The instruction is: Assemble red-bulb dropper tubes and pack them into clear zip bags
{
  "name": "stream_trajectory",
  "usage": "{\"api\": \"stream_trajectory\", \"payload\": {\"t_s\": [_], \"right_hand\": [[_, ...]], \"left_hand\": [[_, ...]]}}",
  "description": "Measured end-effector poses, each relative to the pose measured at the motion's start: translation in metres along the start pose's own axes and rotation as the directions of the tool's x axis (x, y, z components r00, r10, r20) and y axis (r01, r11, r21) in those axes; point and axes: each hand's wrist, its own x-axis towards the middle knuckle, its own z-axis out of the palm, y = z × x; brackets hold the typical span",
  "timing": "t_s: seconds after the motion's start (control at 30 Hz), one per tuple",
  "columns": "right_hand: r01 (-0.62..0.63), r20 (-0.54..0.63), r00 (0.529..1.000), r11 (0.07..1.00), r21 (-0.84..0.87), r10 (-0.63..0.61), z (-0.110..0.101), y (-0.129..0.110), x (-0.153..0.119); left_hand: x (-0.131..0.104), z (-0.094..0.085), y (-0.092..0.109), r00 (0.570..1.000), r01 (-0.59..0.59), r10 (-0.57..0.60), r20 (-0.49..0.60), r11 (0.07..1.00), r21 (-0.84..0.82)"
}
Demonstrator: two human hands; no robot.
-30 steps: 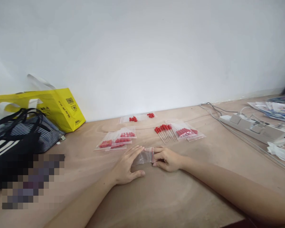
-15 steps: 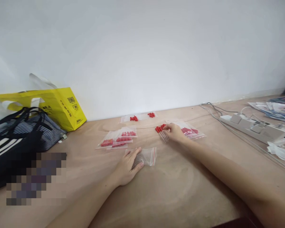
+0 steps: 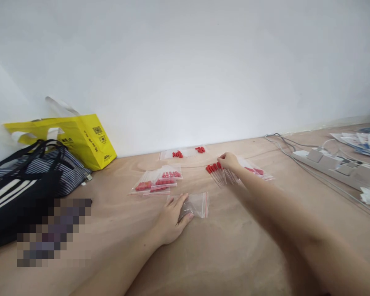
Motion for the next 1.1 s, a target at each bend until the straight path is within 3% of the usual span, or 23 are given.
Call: {"api": "stream_trajectory", "payload": {"t_s": [0.1, 0.23, 0.37, 0.57, 0.8, 0.87, 0.97, 1.03, 1.1], "right_hand": [[0.0, -0.021, 1.0, 0.988, 0.155, 0.003, -0.018, 0.0, -0.016], [0.006, -0.058, 0.998, 0.94, 0.341, 0.015, -0.029, 0.008, -0.059], [-0.028, -0.026, 0.998, 0.747, 0.665, 0.06, -0.02, 0.013, -0.096], [-0.083, -0.012, 0.992, 0.702, 0.707, 0.129, -0.003, 0.007, -0.11], [-0.033, 0.007, 0.999, 0.689, 0.724, 0.04, 0.008, 0.004, -0.119], [-0.052, 0.051, 0.998, 0.668, 0.742, 0.021, 0.008, 0.002, -0.122], [-0.143, 0.243, 0.969, 0.678, 0.721, -0.054, 0.009, -0.002, -0.131], [-0.169, 0.395, 0.909, 0.747, 0.643, -0.134, 0.01, -0.004, -0.137], [-0.112, 0.494, 0.837, 0.811, 0.575, -0.235, 0.011, -0.006, -0.143]], "left_hand": [[0.0, 0.005, 0.002, 0.999, 0.04, -0.04, 0.0, 0.999, 0.021], [0.0, 0.008, 0.006, 0.996, 0.084, -0.084, 0.015, 0.996, 0.039], [0.001, 0.009, 0.006, 0.996, 0.089, -0.089, -0.016, 0.996, 0.031], [0.002, 0.011, 0.003, 0.996, 0.079, -0.078, -0.053, 0.997, 0.013], [0.001, 0.011, 0.003, 0.996, 0.058, -0.057, -0.069, 0.998, 0.011], [0.002, 0.01, 0.004, 0.996, 0.058, -0.057, -0.067, 0.998, 0.012], [0.002, 0.007, 0.007, 0.996, 0.077, -0.076, -0.042, 0.997, 0.02], [0.003, 0.006, 0.009, 0.995, 0.092, -0.092, -0.027, 0.996, 0.021], [0.003, 0.006, 0.011, 0.995, 0.094, -0.093, -0.024, 0.996, 0.014]]}}
